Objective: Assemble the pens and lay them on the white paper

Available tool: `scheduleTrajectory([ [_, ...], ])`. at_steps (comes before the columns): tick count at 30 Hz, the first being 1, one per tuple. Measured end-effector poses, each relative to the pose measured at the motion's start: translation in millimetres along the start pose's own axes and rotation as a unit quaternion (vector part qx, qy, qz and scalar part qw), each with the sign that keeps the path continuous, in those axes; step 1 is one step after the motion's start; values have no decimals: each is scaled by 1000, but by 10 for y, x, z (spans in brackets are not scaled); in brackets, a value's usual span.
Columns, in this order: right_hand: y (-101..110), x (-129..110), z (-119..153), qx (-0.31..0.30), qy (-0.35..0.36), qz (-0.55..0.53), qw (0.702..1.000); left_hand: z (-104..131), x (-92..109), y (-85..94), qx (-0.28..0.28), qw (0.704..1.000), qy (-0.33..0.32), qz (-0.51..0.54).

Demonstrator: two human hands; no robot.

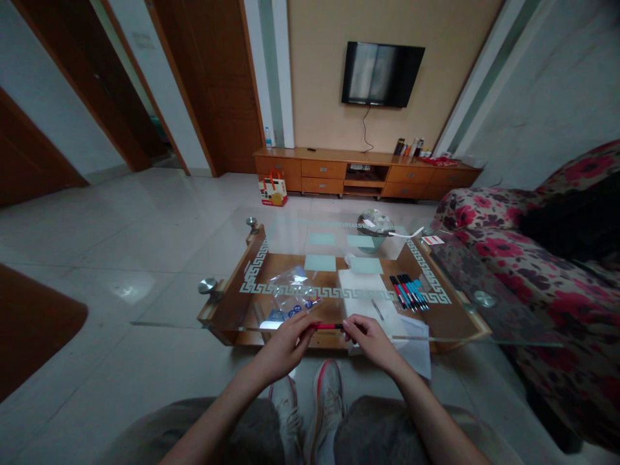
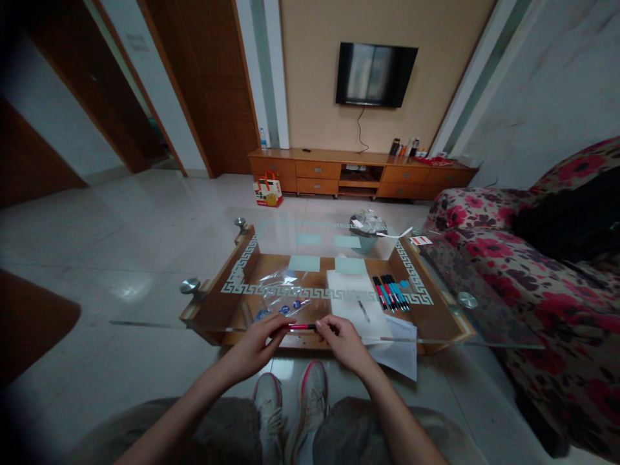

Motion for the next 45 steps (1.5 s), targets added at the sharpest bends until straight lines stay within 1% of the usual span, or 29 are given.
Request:
scheduleTrajectory([
  [6,-27,130,11,11,-79,-40,996,8,17,22,5,1000,-3,-9],
  [10,-84,132,29,-2,-107,-59,992,7,60,19,-4,1000,-17,-2],
  [12,-123,115,33,-13,-111,-74,991,5,84,12,-13,1000,-19,0],
  [17,-210,93,30,-44,-100,-99,989,-7,77,27,0,1000,-18,-19],
  [24,-241,123,26,-50,-89,-110,989,3,31,3,-15,997,-21,-66],
  [27,-224,166,14,-33,-96,-126,987,3,25,25,-1,996,-23,-85],
  [31,-160,190,-15,4,-82,-108,991,-5,26,45,11,994,-23,-107],
  [36,-129,119,-15,8,-55,-78,995,0,40,19,-7,993,-29,-116],
  [40,-110,52,1,8,-42,-70,997,4,-4,8,-11,991,-19,-136],
  [45,-66,-59,25,2,-2,-32,999,-2,-44,0,-17,989,-16,-149],
])
Point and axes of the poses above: each hand's wrist, its own z-axis away from the middle knuckle, its own y-axis out of the back of the hand, x = y × z, the point moved 6 cm from there along -z, towards the middle knuckle, and after that the axes turned 10 degrees about z, right-handed, at the moved point
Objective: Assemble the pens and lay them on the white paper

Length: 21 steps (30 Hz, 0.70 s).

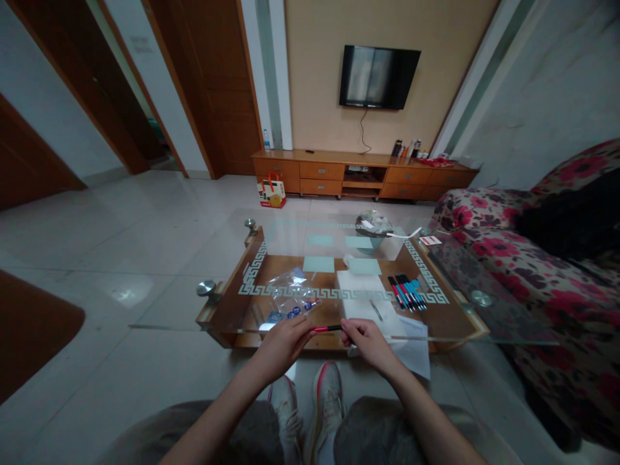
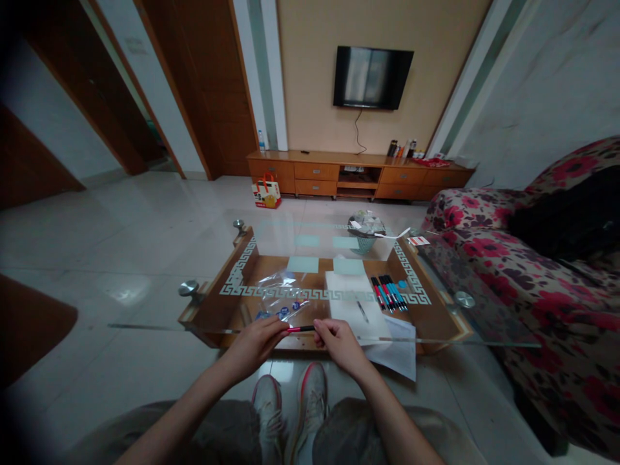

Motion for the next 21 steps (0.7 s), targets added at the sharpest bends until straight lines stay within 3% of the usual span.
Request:
scheduleTrajectory([
  [10,89,-241,77,6,55,80,995,-1,4,-2,-13,1000,-2,4],
  [21,139,-323,89,-12,85,109,990,13,46,17,-26,999,4,24],
])
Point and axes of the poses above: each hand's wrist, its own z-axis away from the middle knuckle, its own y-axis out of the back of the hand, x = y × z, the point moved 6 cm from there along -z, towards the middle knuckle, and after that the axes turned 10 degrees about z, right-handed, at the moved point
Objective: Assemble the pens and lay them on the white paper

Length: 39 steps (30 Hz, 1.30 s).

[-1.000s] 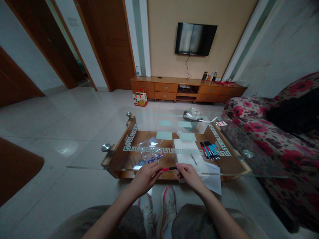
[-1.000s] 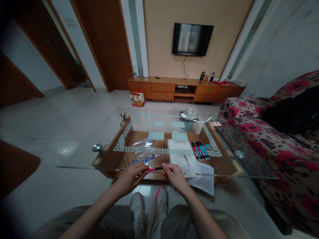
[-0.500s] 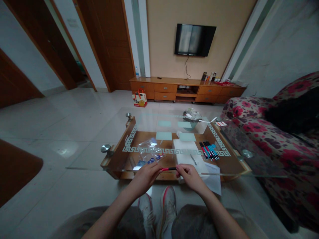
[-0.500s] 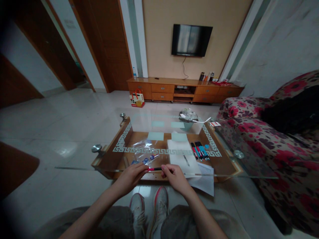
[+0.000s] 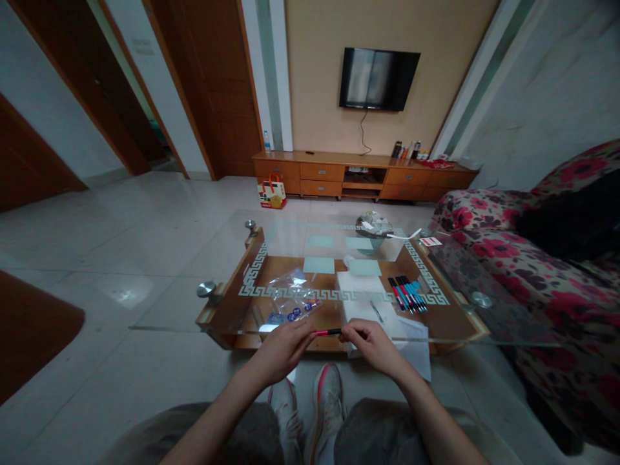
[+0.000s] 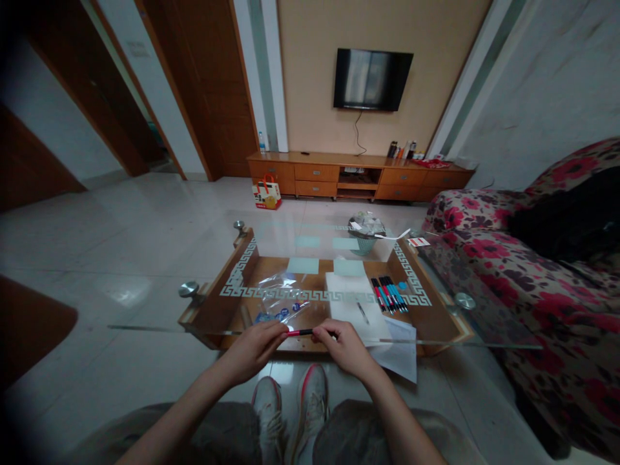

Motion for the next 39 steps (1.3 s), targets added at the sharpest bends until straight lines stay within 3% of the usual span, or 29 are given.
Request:
scheduleTrajectory([
  [5,-29,19,-9,0,-3,-2,1000,23,-11,11,2,1000,15,-14],
  [14,-78,13,-15,11,14,-58,998,-1,11,-67,-34,999,-31,-9],
  [23,-111,35,-15,38,37,-41,998,4,37,-62,-30,999,-25,-5],
  [34,-166,162,-4,45,-41,-50,997,30,-13,-77,-28,999,-5,-29],
  [39,-192,231,-26,39,-46,-44,997,26,16,-72,-28,999,-13,-43],
])
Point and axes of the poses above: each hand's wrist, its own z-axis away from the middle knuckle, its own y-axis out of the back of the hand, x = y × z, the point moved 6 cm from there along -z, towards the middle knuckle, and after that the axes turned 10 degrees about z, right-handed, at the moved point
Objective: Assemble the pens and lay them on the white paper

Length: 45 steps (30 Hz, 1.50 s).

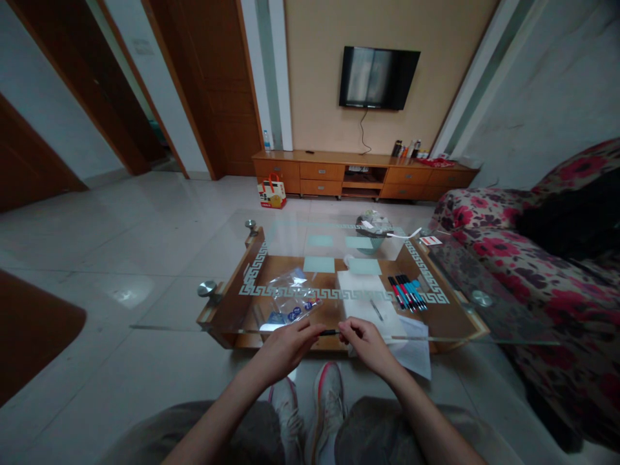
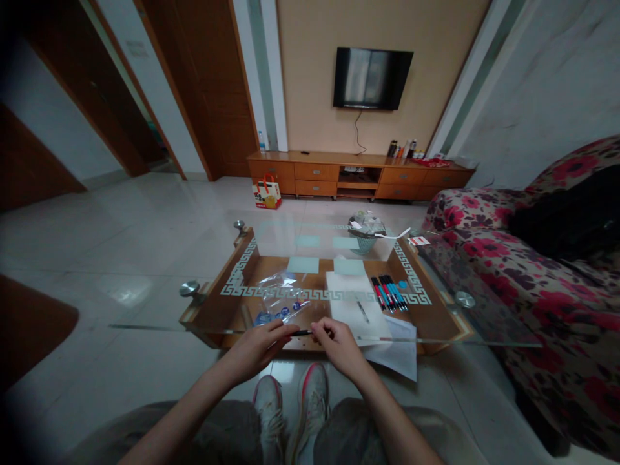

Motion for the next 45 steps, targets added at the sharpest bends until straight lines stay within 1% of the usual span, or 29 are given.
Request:
scheduleTrajectory([
  [4,9,33,-12,12,-13,13,1000,2,-9,3,2,1000,5,1],
  [8,35,9,-11,29,-15,18,999,-3,-19,0,-2,1000,12,20],
  [16,35,14,-14,40,-11,-41,998,-9,-13,-1,-9,999,15,40],
  [23,74,39,-26,53,-15,-79,995,5,-41,0,5,999,10,41],
  [28,85,67,-35,62,-21,-93,994,3,-48,-7,12,999,6,41],
  [31,145,97,-54,76,-18,-85,993,0,-44,2,12,999,12,41],
  [34,306,162,-75,118,-8,-32,993,-2,-33,9,6,999,9,49],
  [37,489,245,-79,162,17,88,983,0,-26,14,6,999,6,52],
  [39,530,283,-83,156,49,181,970,2,-31,14,7,999,8,48],
  [41,518,324,-88,138,70,243,958,4,-38,8,4,999,12,45],
  [45,473,372,-98,132,72,296,943,5,-47,17,9,999,15,35],
])
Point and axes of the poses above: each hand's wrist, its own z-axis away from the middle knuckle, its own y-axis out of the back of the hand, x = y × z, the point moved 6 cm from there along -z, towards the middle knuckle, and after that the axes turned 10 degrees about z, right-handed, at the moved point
